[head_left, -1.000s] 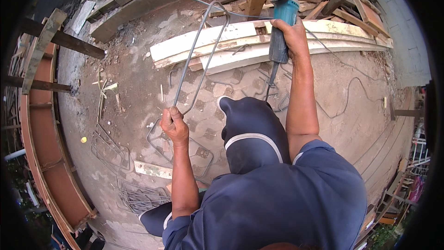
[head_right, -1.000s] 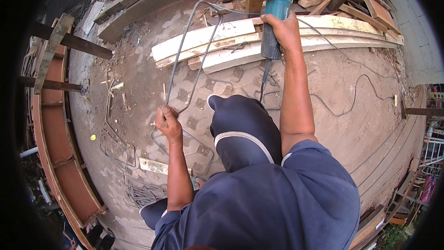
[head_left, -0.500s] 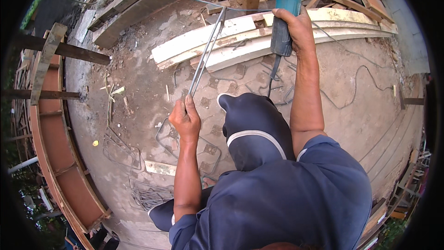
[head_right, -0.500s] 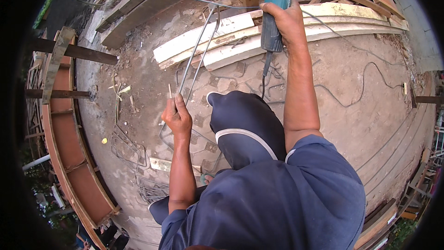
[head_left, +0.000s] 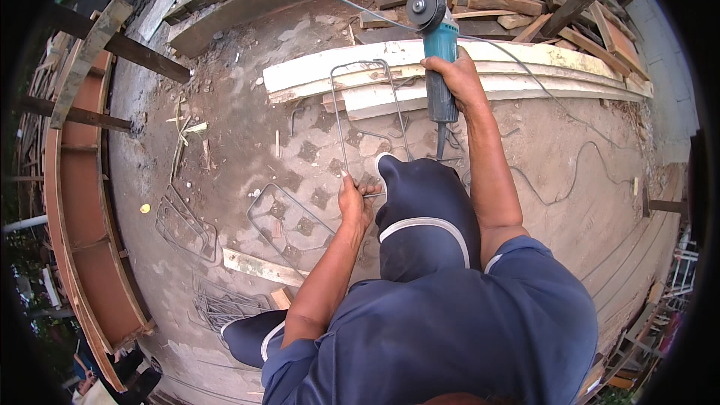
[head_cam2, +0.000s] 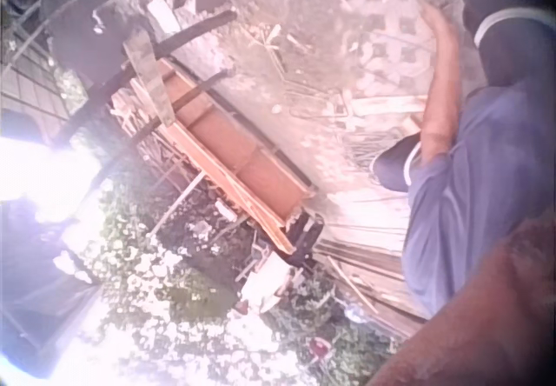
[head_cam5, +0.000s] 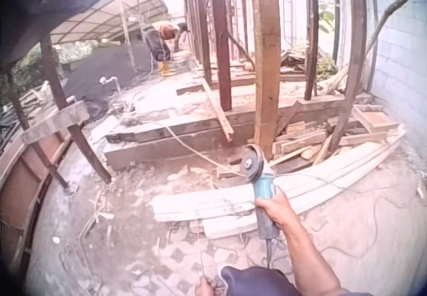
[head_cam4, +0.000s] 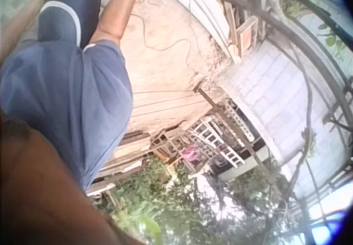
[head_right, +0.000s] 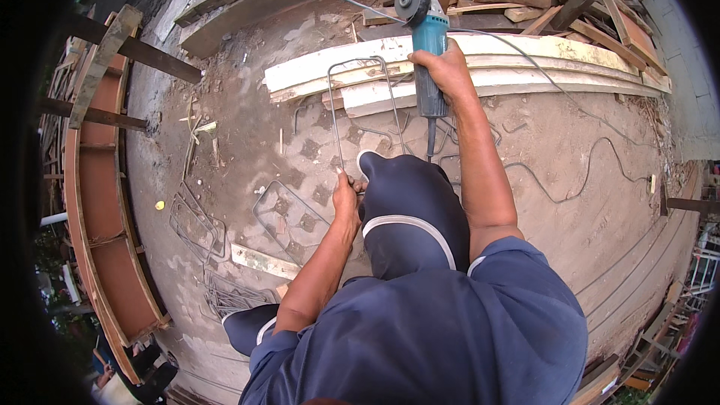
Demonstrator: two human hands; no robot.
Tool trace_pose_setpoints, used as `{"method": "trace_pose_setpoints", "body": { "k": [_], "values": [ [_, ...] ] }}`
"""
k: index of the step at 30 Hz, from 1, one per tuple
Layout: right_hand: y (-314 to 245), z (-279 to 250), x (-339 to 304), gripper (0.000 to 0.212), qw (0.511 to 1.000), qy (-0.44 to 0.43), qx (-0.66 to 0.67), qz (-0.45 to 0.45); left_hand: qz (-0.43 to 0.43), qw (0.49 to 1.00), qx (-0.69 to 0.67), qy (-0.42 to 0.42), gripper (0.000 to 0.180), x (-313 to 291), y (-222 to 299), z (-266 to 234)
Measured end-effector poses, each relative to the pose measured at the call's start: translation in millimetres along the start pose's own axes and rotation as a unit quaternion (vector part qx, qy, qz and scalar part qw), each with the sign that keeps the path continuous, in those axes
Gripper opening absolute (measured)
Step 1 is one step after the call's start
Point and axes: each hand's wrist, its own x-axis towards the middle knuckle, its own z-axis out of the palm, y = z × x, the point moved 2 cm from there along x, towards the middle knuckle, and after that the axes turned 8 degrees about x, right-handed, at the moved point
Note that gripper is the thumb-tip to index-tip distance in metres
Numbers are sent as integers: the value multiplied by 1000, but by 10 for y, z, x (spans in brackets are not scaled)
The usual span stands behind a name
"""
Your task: The person uses an angle grinder to cut through a piece of metal rebar on the ground while holding the rebar steady with their hand.
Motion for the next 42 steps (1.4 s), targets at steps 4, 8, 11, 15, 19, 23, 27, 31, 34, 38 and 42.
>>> {"method": "trace_pose_setpoints", "body": {
  "k": [4,8,11,15,19,23,27,31,34,38,42],
  "values": [
    [311,127,-15,55,995,-35,-97,14,-75,988,134,-22,52,-149,-288,259],
    [668,273,-9,61,961,-60,-269,39,-100,981,164,-34,59,-77,-447,369],
    [752,400,-69,69,941,-80,-325,39,-94,970,223,-20,69,-25,-556,342],
    [732,513,-56,76,921,-87,-377,52,-99,975,200,5,79,82,-717,344],
    [797,489,31,80,911,-73,-402,56,-109,971,213,-11,80,106,-746,347],
    [818,544,56,81,904,-78,-415,63,-86,974,207,-16,80,156,-790,328],
    [823,573,53,80,901,-77,-421,65,-82,973,212,-35,80,180,-816,303],
    [784,601,45,79,893,-82,-436,70,-59,973,219,-45,82,204,-843,306],
    [797,617,42,79,885,-76,-455,60,-57,972,219,-59,88,329,-1009,276],
    [819,630,51,79,881,-72,-464,57,-55,962,259,-68,95,558,-1285,220],
    [734,766,15,77,885,-75,-456,58,-25,966,251,-54,98,833,-1579,137]
  ]
}}
